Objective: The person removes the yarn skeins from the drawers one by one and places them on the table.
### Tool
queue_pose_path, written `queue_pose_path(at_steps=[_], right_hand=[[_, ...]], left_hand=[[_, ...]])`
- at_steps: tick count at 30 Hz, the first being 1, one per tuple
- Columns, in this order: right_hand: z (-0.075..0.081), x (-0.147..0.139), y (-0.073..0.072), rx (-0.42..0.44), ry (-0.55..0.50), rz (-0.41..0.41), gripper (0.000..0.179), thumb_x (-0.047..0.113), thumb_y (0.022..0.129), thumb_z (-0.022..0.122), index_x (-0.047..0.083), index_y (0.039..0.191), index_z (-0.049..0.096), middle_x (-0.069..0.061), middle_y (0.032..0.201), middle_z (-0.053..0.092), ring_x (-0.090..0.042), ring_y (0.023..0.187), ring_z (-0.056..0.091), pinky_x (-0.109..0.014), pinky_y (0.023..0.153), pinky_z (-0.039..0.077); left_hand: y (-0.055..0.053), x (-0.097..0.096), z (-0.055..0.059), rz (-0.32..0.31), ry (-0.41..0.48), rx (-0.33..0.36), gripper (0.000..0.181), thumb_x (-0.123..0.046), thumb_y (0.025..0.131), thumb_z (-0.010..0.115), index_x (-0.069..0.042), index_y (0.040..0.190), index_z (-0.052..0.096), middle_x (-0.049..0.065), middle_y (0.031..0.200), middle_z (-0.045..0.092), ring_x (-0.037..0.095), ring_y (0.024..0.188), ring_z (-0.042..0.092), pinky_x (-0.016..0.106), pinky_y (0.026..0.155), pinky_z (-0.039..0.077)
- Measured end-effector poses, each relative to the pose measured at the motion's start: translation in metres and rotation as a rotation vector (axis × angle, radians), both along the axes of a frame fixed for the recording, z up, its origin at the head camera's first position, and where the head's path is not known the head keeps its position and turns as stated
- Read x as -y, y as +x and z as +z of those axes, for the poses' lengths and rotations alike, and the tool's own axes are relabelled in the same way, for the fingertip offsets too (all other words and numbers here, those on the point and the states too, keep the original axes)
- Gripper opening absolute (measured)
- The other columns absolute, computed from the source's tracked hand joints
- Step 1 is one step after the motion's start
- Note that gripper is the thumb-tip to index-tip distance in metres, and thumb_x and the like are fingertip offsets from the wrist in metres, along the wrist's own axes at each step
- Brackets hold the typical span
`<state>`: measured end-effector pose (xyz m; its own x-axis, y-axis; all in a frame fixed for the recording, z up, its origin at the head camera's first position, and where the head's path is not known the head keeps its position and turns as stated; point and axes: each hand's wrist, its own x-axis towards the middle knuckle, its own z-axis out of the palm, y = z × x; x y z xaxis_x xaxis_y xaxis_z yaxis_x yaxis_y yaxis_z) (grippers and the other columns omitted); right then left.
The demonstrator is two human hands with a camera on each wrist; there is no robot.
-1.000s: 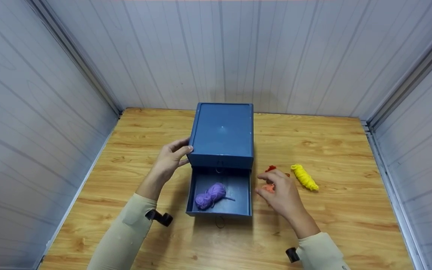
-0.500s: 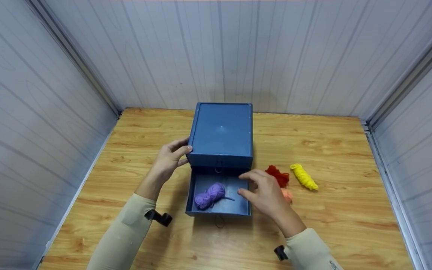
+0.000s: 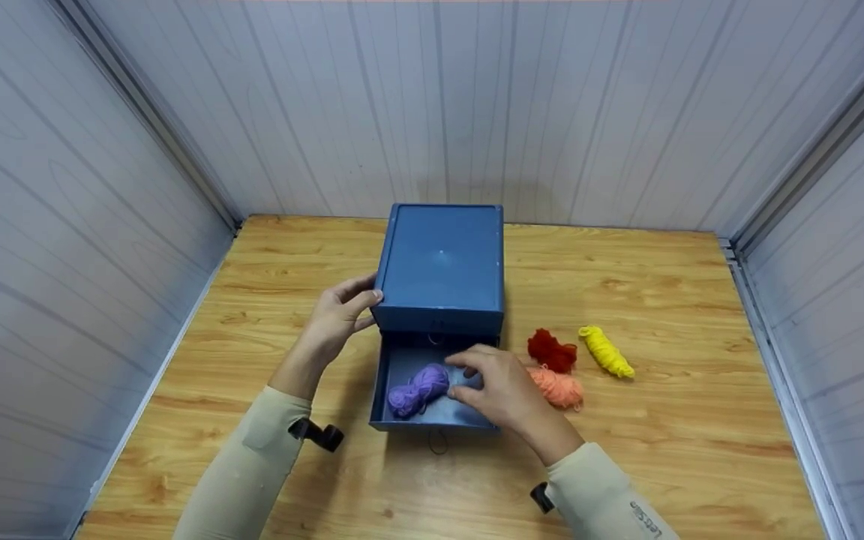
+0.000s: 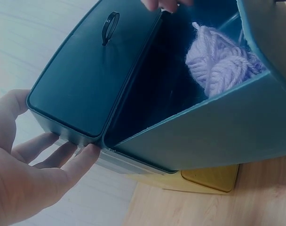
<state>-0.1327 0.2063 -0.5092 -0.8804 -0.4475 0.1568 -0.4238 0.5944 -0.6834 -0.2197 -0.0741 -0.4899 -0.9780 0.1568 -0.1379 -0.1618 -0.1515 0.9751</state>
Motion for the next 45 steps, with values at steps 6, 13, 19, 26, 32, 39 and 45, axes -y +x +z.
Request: queue_pose_path(at_steps=[6,13,19,26,32,39,45], right_hand=[[-0.006,0.011,-0.006,0.028,0.048,0.055,0.043,0.022,0.086,0.085,0.013,0.126,0.074,-0.003,0.120,0.072,-0.019,0.096,0.070,-0.042,0.084,0.061],[-0.009,0.022,-0.011,0.056,0.151,0.051,0.045,0.025,0.084,0.086,0.018,0.127,0.073,-0.002,0.122,0.070,-0.022,0.106,0.066,-0.047,0.093,0.058],[-0.009,0.028,-0.017,0.068,0.208,0.077,0.045,0.025,0.085,0.085,0.016,0.127,0.073,-0.005,0.127,0.070,-0.027,0.118,0.065,-0.051,0.103,0.053],[-0.013,0.034,-0.020,0.058,0.242,0.117,0.045,0.022,0.084,0.085,0.015,0.126,0.073,-0.007,0.128,0.070,-0.030,0.121,0.064,-0.053,0.106,0.050],[-0.016,0.037,-0.022,0.011,0.251,0.145,0.036,0.021,0.082,0.085,0.016,0.116,0.074,-0.004,0.117,0.073,-0.027,0.111,0.067,-0.049,0.098,0.054],[-0.019,0.038,-0.024,0.004,0.232,0.135,0.025,0.022,0.083,0.083,0.019,0.106,0.075,0.004,0.103,0.075,-0.018,0.097,0.069,-0.042,0.087,0.057],[-0.021,0.036,-0.023,-0.027,0.175,0.115,0.022,0.021,0.081,0.083,0.020,0.102,0.076,0.005,0.101,0.075,-0.016,0.096,0.069,-0.041,0.087,0.057]], left_hand=[[0.000,0.000,0.001,0.001,0.004,0.002,0.052,-0.010,0.095,0.068,-0.001,0.145,0.056,0.018,0.143,0.060,0.025,0.121,0.063,0.044,0.106,0.052],[0.000,0.000,0.001,0.007,0.002,0.007,0.052,-0.010,0.095,0.069,-0.001,0.144,0.057,0.017,0.144,0.059,0.025,0.123,0.062,0.044,0.107,0.052],[-0.001,0.001,0.000,0.007,-0.002,0.003,0.052,-0.011,0.095,0.069,-0.001,0.145,0.057,0.017,0.143,0.059,0.025,0.122,0.062,0.042,0.106,0.053],[-0.001,0.000,0.001,0.004,0.006,0.003,0.052,-0.009,0.096,0.068,-0.001,0.145,0.056,0.018,0.144,0.058,0.026,0.124,0.062,0.043,0.106,0.053],[0.000,0.001,0.002,-0.002,-0.011,0.002,0.051,-0.011,0.096,0.067,-0.002,0.146,0.056,0.015,0.146,0.058,0.026,0.126,0.062,0.041,0.106,0.053],[-0.001,0.000,0.000,0.007,-0.007,-0.007,0.053,-0.011,0.095,0.068,-0.002,0.145,0.056,0.017,0.145,0.058,0.026,0.126,0.061,0.043,0.107,0.052],[-0.001,0.000,0.000,0.009,-0.003,-0.006,0.052,-0.009,0.095,0.068,-0.001,0.145,0.057,0.017,0.144,0.059,0.026,0.124,0.062,0.042,0.106,0.053]])
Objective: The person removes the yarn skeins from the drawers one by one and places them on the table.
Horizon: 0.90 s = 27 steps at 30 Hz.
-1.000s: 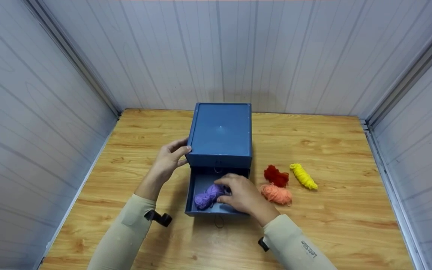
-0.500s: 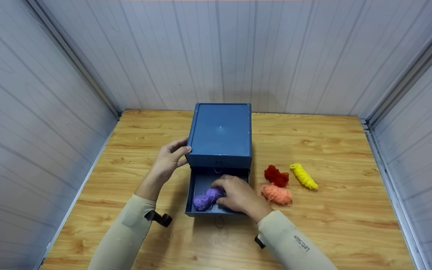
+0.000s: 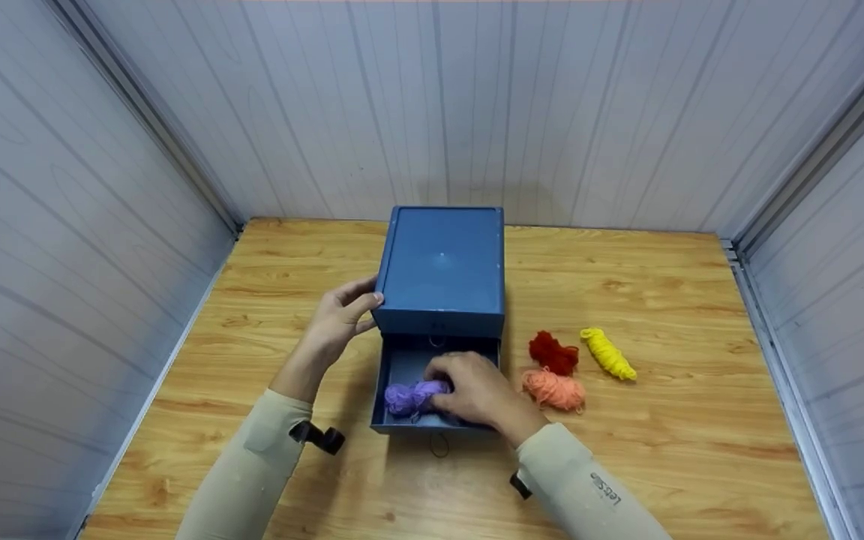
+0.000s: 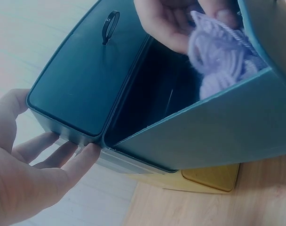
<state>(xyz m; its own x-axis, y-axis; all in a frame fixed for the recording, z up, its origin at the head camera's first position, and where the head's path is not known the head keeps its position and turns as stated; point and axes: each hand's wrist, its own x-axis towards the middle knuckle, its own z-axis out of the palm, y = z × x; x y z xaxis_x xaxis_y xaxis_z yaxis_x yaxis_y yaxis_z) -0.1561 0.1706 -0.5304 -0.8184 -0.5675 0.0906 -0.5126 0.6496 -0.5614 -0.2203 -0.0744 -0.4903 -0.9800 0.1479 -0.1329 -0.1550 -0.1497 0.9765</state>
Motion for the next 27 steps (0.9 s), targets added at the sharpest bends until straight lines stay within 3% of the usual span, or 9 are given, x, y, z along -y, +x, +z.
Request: queue_pose_path(at_steps=[12,23,27], right_hand=[[0.007,-0.010,0.003,0.037,-0.193,0.013,0.021,0.021,0.084,0.085,0.023,0.103,0.075,0.013,0.098,0.069,-0.007,0.091,0.063,-0.034,0.084,0.058],[0.022,-0.027,0.008,-0.014,-0.299,-0.001,0.024,0.019,0.085,0.086,0.028,0.105,0.075,0.015,0.105,0.070,-0.009,0.096,0.064,-0.033,0.088,0.058],[0.026,-0.036,0.011,-0.052,-0.357,-0.008,0.026,0.014,0.084,0.086,0.026,0.105,0.076,0.011,0.106,0.071,-0.013,0.095,0.066,-0.034,0.082,0.060]], left_hand=[[0.000,0.000,0.000,-0.006,0.003,0.004,0.052,-0.009,0.095,0.067,-0.001,0.146,0.055,0.017,0.145,0.059,0.025,0.124,0.062,0.042,0.107,0.052],[0.000,-0.001,-0.001,0.000,0.013,0.012,0.052,-0.009,0.095,0.067,-0.001,0.145,0.056,0.018,0.144,0.059,0.023,0.121,0.063,0.043,0.107,0.052],[0.000,-0.001,-0.001,0.002,0.006,0.009,0.053,-0.010,0.095,0.068,-0.001,0.145,0.056,0.018,0.144,0.059,0.024,0.122,0.063,0.044,0.107,0.052]])
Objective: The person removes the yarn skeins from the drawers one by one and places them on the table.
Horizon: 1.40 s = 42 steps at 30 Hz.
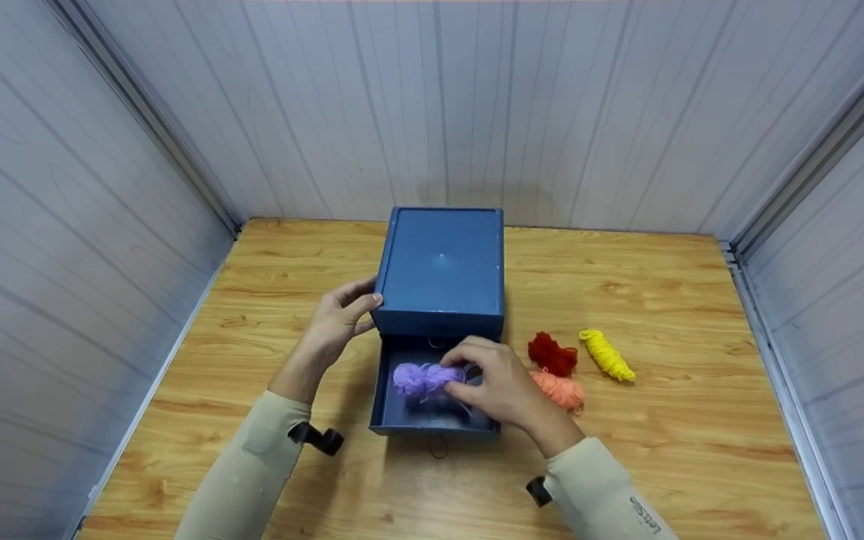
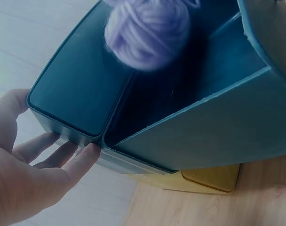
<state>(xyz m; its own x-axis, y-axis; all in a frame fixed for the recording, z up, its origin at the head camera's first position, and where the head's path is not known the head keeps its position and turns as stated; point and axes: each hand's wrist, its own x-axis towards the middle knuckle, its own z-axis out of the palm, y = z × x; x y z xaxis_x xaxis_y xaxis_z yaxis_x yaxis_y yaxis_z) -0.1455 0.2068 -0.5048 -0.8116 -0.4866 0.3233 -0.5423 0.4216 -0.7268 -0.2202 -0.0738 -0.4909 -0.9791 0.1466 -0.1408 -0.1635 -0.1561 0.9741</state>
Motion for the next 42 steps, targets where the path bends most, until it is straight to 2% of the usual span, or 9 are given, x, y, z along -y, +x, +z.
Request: queue_pose_path(at_steps=[5,9,12,15,20,28,34,42], right_hand=[[0.006,-0.012,0.006,0.011,-0.042,-0.058,0.030,0.006,0.082,0.086,0.023,0.105,0.076,0.007,0.107,0.071,-0.013,0.091,0.066,-0.035,0.073,0.062],[0.014,-0.019,0.011,0.044,-0.060,-0.106,0.030,-0.002,0.080,0.084,0.014,0.104,0.076,-0.001,0.107,0.071,-0.014,0.093,0.068,-0.037,0.075,0.064],[0.015,-0.029,0.012,0.043,-0.062,-0.139,0.029,-0.001,0.081,0.084,0.014,0.105,0.076,-0.001,0.108,0.071,-0.014,0.091,0.068,-0.032,0.075,0.062],[0.011,-0.042,0.011,0.062,-0.061,-0.178,0.029,0.007,0.084,0.085,0.023,0.106,0.077,0.005,0.109,0.071,-0.013,0.089,0.066,-0.024,0.076,0.059],[0.011,-0.061,0.013,0.085,-0.073,-0.254,0.026,0.008,0.085,0.084,0.023,0.105,0.077,0.003,0.110,0.071,-0.013,0.093,0.067,-0.019,0.076,0.059],[-0.001,-0.094,0.017,0.083,-0.087,-0.383,0.023,0.003,0.086,0.082,0.013,0.106,0.077,-0.005,0.109,0.071,-0.003,0.096,0.067,-0.017,0.076,0.060],[-0.012,-0.121,0.019,0.082,-0.060,-0.459,0.025,0.003,0.087,0.081,0.007,0.110,0.075,-0.012,0.112,0.069,0.005,0.099,0.063,-0.011,0.077,0.057],[-0.034,-0.153,0.022,0.106,-0.035,-0.551,0.025,0.004,0.087,0.081,0.003,0.111,0.074,-0.003,0.107,0.068,0.009,0.098,0.060,-0.008,0.076,0.055]], left_hand=[[0.000,0.000,0.000,-0.001,0.008,-0.003,0.052,-0.009,0.095,0.068,0.000,0.145,0.056,0.018,0.145,0.058,0.025,0.123,0.062,0.047,0.109,0.050],[0.001,0.000,0.000,-0.008,0.010,-0.007,0.051,-0.008,0.096,0.068,0.000,0.145,0.056,0.018,0.146,0.057,0.026,0.124,0.061,0.047,0.109,0.050],[0.000,0.001,0.001,-0.012,0.007,-0.012,0.051,-0.009,0.096,0.068,-0.001,0.145,0.056,0.017,0.146,0.057,0.026,0.124,0.062,0.047,0.109,0.050],[0.000,0.001,0.001,-0.022,0.001,-0.018,0.051,-0.010,0.096,0.067,-0.001,0.145,0.056,0.017,0.146,0.057,0.026,0.126,0.061,0.047,0.109,0.050],[0.000,0.001,0.001,-0.028,0.002,-0.022,0.050,-0.010,0.096,0.068,-0.001,0.144,0.057,0.017,0.146,0.056,0.028,0.127,0.061,0.046,0.108,0.051],[-0.001,0.000,0.000,-0.023,0.008,-0.012,0.052,-0.010,0.096,0.069,0.000,0.145,0.055,0.018,0.147,0.056,0.029,0.128,0.060,0.044,0.108,0.051],[-0.001,0.001,0.001,-0.016,-0.005,-0.014,0.053,-0.010,0.095,0.070,-0.001,0.145,0.056,0.018,0.146,0.056,0.028,0.128,0.060,0.045,0.108,0.051],[-0.001,0.001,0.001,-0.017,-0.007,-0.016,0.053,-0.010,0.095,0.070,-0.001,0.145,0.056,0.017,0.146,0.057,0.028,0.127,0.060,0.046,0.108,0.051]])
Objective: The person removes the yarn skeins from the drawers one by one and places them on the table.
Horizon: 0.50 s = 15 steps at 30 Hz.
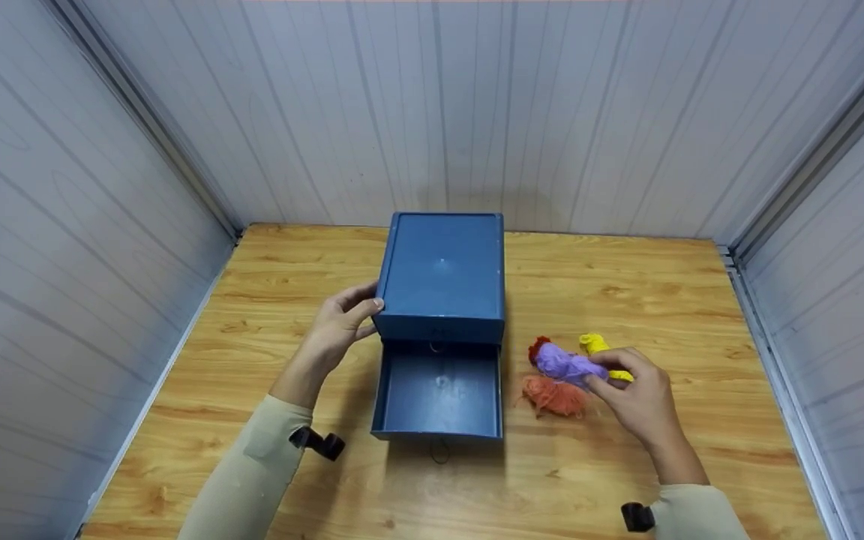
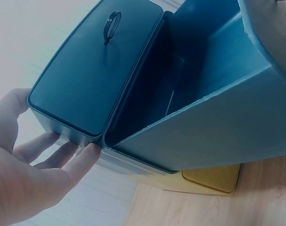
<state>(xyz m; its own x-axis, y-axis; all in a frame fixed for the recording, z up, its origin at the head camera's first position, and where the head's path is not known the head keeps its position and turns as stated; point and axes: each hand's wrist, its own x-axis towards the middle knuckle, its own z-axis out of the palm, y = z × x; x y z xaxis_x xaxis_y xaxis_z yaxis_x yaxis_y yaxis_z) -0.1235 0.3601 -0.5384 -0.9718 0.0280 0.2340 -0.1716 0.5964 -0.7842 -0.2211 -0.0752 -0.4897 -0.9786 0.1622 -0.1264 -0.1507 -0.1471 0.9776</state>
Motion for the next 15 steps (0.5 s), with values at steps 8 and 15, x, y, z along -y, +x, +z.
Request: queue_pose_path(at_steps=[8,15], right_hand=[[-0.031,-0.034,0.003,0.097,0.036,-0.086,0.028,0.013,0.090,0.081,0.003,0.115,0.073,0.004,0.109,0.069,0.014,0.096,0.056,-0.004,0.077,0.051],[-0.048,-0.049,0.007,0.106,0.085,-0.125,0.026,0.013,0.089,0.082,0.002,0.111,0.074,-0.004,0.107,0.072,0.015,0.091,0.055,-0.003,0.080,0.045]], left_hand=[[0.000,0.000,-0.001,-0.016,0.005,-0.006,0.051,-0.011,0.097,0.067,0.000,0.146,0.055,0.018,0.147,0.056,0.028,0.128,0.059,0.048,0.110,0.049],[0.001,0.000,-0.001,-0.005,0.000,0.007,0.051,-0.010,0.097,0.068,-0.001,0.145,0.055,0.018,0.147,0.056,0.029,0.129,0.059,0.045,0.109,0.050]])
